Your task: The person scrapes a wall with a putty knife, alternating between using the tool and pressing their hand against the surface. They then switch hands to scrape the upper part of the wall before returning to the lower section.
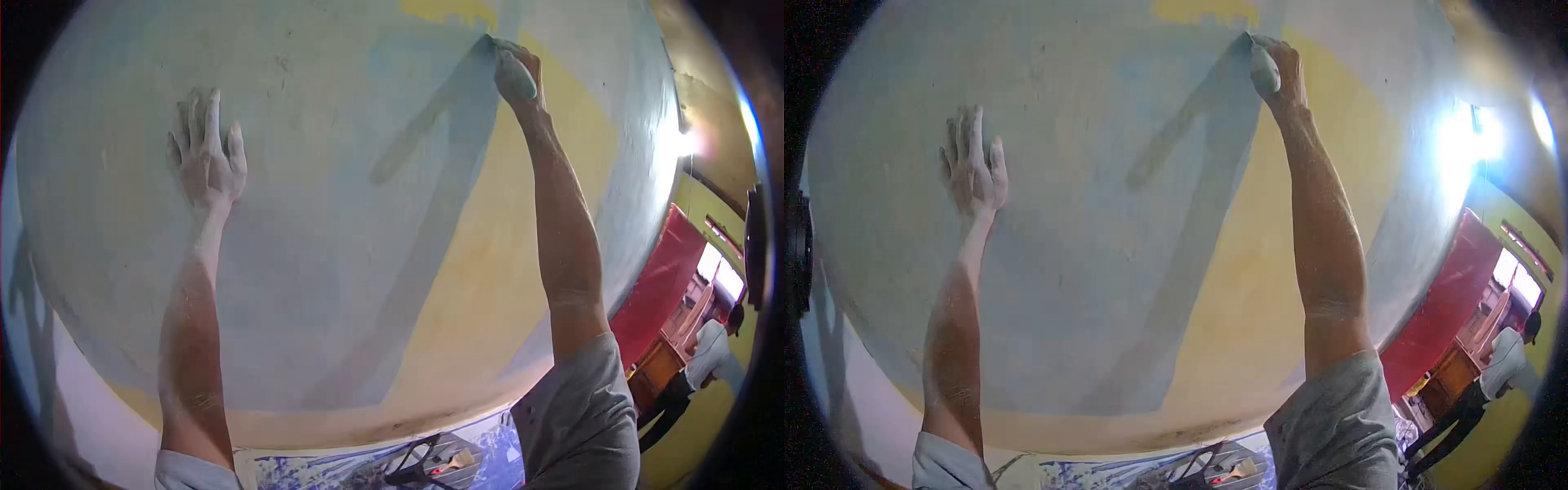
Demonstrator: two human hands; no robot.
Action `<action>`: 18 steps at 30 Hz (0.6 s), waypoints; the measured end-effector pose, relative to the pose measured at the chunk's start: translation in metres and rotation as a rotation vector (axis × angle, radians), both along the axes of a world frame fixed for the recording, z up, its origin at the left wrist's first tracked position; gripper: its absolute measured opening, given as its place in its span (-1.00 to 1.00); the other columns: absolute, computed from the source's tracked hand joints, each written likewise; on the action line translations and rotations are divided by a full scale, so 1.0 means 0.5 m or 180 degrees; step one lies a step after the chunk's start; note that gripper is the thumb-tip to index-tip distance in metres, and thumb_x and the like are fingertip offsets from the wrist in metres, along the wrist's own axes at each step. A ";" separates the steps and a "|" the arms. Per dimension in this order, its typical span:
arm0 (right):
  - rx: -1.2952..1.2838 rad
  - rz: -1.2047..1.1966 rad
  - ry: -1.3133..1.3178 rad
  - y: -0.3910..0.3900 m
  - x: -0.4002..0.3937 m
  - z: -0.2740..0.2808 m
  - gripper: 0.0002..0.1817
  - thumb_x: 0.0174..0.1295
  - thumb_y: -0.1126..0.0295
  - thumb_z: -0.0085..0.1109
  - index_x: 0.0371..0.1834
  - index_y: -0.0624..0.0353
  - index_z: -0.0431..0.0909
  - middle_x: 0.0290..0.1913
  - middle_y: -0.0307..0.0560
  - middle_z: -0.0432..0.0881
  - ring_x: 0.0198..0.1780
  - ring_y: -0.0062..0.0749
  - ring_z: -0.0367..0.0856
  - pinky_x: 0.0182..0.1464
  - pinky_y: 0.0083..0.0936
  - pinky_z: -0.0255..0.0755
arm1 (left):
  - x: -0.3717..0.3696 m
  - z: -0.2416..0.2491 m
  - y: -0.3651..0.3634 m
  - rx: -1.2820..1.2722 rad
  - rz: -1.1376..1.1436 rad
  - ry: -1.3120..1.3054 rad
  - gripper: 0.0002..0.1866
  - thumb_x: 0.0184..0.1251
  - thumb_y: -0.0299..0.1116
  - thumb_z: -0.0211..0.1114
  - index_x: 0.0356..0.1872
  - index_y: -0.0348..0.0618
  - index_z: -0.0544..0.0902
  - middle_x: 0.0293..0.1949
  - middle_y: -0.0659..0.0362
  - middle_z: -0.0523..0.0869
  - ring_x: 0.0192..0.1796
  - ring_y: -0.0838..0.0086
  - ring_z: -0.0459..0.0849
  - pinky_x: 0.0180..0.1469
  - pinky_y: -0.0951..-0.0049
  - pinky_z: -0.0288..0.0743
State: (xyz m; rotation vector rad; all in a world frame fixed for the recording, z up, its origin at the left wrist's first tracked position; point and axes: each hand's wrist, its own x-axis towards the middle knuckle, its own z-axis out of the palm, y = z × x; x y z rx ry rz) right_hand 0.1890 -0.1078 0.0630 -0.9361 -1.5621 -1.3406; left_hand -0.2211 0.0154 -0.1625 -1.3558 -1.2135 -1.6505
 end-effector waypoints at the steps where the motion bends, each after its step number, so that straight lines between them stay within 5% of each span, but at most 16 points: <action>1: 0.0240 -0.0469 -0.0270 0.010 0.013 0.007 -0.71 0.20 0.43 0.14 -0.02 0.17 0.68 -0.05 0.07 0.72 0.05 -0.13 0.66 0.07 -0.29 0.55 | 0.002 -0.005 -0.003 -0.0017 0.0000 -0.0015 -0.40 0.50 -0.02 -0.04 0.52 0.27 0.14 0.55 0.24 0.14 0.58 0.20 0.06 0.50 -0.11 -0.01; 5: -0.0048 -0.0062 0.0265 0.041 0.045 0.071 -0.67 0.17 0.45 0.16 0.03 0.14 0.67 -0.03 0.07 0.71 0.07 -0.14 0.66 0.07 -0.29 0.56 | -0.017 0.009 -0.013 0.0041 0.0019 0.0029 -0.41 0.53 -0.02 -0.10 0.54 0.30 0.10 0.57 0.23 0.09 0.60 0.19 -0.02 0.54 -0.07 -0.08; 10: 0.0147 -0.0271 -0.0242 0.013 0.035 0.068 -0.65 0.09 0.45 0.22 0.00 0.11 0.67 -0.02 0.12 0.70 0.03 -0.15 0.68 0.15 -0.28 0.54 | -0.019 0.017 -0.017 -0.0073 0.0146 -0.0026 -0.41 0.52 -0.01 -0.08 0.54 0.30 0.10 0.57 0.23 0.08 0.60 0.19 -0.01 0.54 -0.08 -0.07; 14: -0.0116 0.0037 0.0422 0.021 0.038 0.133 -0.69 0.08 0.43 0.22 -0.06 0.13 0.70 -0.02 0.13 0.71 0.02 -0.17 0.70 0.08 -0.31 0.57 | -0.024 0.021 -0.024 -0.0007 0.0159 0.0043 -0.41 0.53 -0.01 -0.10 0.54 0.30 0.09 0.57 0.24 0.08 0.60 0.21 -0.02 0.53 -0.11 -0.07; 16: -0.0125 -0.0660 0.0101 0.005 0.034 0.111 -0.70 0.08 0.44 0.22 -0.08 0.15 0.70 -0.05 0.13 0.72 -0.01 -0.21 0.71 0.05 -0.32 0.58 | -0.008 0.011 -0.020 0.0008 0.0097 0.0020 -0.41 0.53 -0.01 -0.11 0.54 0.30 0.09 0.57 0.25 0.07 0.60 0.21 -0.02 0.53 -0.11 -0.07; 18: 0.0081 -0.0519 -0.0180 0.008 0.052 0.101 -0.70 0.08 0.46 0.20 -0.09 0.17 0.70 -0.10 0.12 0.74 -0.06 -0.23 0.73 0.04 -0.32 0.59 | -0.006 0.015 -0.019 -0.0017 0.0279 0.0024 -0.40 0.51 0.02 -0.10 0.53 0.32 0.11 0.56 0.26 0.11 0.58 0.24 0.06 0.50 -0.07 0.01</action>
